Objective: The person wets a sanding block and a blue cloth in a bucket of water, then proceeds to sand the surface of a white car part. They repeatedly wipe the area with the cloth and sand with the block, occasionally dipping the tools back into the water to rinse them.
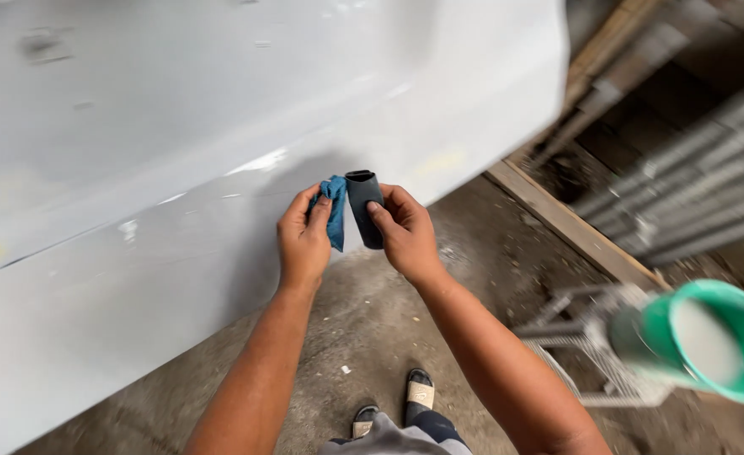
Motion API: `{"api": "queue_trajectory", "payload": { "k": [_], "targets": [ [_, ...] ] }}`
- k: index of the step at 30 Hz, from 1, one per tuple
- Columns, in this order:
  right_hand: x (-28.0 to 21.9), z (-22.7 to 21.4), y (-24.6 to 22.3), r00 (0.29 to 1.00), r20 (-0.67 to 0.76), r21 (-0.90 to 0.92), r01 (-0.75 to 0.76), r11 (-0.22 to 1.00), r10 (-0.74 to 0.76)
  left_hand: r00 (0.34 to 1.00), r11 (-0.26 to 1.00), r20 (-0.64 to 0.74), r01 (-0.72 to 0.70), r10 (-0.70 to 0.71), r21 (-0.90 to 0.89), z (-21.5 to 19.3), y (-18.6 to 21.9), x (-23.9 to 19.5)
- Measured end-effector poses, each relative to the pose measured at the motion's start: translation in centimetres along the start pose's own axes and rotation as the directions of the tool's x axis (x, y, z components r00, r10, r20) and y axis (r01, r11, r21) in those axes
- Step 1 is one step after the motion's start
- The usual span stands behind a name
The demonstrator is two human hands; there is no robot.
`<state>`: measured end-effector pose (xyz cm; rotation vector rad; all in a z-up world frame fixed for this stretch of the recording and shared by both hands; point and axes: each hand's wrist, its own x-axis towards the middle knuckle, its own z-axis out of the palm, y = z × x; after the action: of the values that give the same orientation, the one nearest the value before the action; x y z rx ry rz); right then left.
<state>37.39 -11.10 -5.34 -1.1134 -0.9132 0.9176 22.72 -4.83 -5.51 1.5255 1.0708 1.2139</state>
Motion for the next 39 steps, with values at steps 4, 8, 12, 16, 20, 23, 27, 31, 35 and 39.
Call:
{"api": "queue_trajectory", "payload": {
  "k": [4, 8, 12, 16, 20, 23, 27, 31, 35, 39],
  "targets": [
    [-4.2, -10.6, -0.1, 0.987, -0.158, 0.035, 0.023, 0.999, -0.018, 0.947, 0.911, 0.314, 0.185, -0.065, -0.368, 11.4, -0.9, -2.7],
    [-8.8, -21.1, -1.7, 0.930, -0.365, 0.111, 0.081, 0.991, -0.035, 0.803, 0.833, 0.580, 0.412, -0.140, -0.370, 23.4, 0.2, -7.1],
    [-14.7, -33.2, -1.2, 0.832, -0.554, 0.052, 0.067, 0.996, -0.027, 0.659, 0.827, 0.752, 0.437, -0.028, -0.352, 35.8, 0.1, -13.1],
    [-21.6, -43.8, -1.7, 0.676, -0.735, 0.090, 0.014, 0.996, 0.057, 0.517, 0.923, 0.852, 0.364, -0.085, -0.129, 45.7, 1.4, -19.4],
    [-28.3, -52.0, -2.6, 0.538, -0.832, 0.145, -0.020, 0.989, 0.133, 0.472, 0.978, 0.882, 0.192, -0.023, -0.077, 53.4, 1.4, -24.2],
    [-31.7, -57.4, -2.8, 0.393, -0.905, 0.160, -0.038, 0.986, 0.162, 0.466, 0.998, 0.884, 0.043, 0.024, -0.050, 58.1, 2.4, -26.7],
    [-35.0, -64.4, 0.4, 0.280, -0.939, 0.226, 0.066, 0.972, 0.200, 0.449, 0.993, 0.893, -0.086, -0.030, 0.077, 63.4, 3.6, -28.9],
    [-35.9, -66.0, 0.1, 0.236, -0.937, 0.270, 0.027, 0.963, 0.256, 0.393, 0.996, 0.919, -0.086, 0.015, 0.021, 68.0, 2.9, -30.5],
    [-36.1, -67.5, 1.1, 0.249, -0.928, 0.295, 0.043, 0.954, 0.276, 0.393, 0.987, 0.918, -0.162, 0.051, 0.014, 70.7, 3.3, -30.9],
    [-36.0, -69.8, 4.1, 0.243, -0.929, 0.302, 0.059, 0.952, 0.280, 0.382, 0.978, 0.916, -0.205, 0.119, -0.041, 72.3, 4.7, -31.2]
  ]
}}
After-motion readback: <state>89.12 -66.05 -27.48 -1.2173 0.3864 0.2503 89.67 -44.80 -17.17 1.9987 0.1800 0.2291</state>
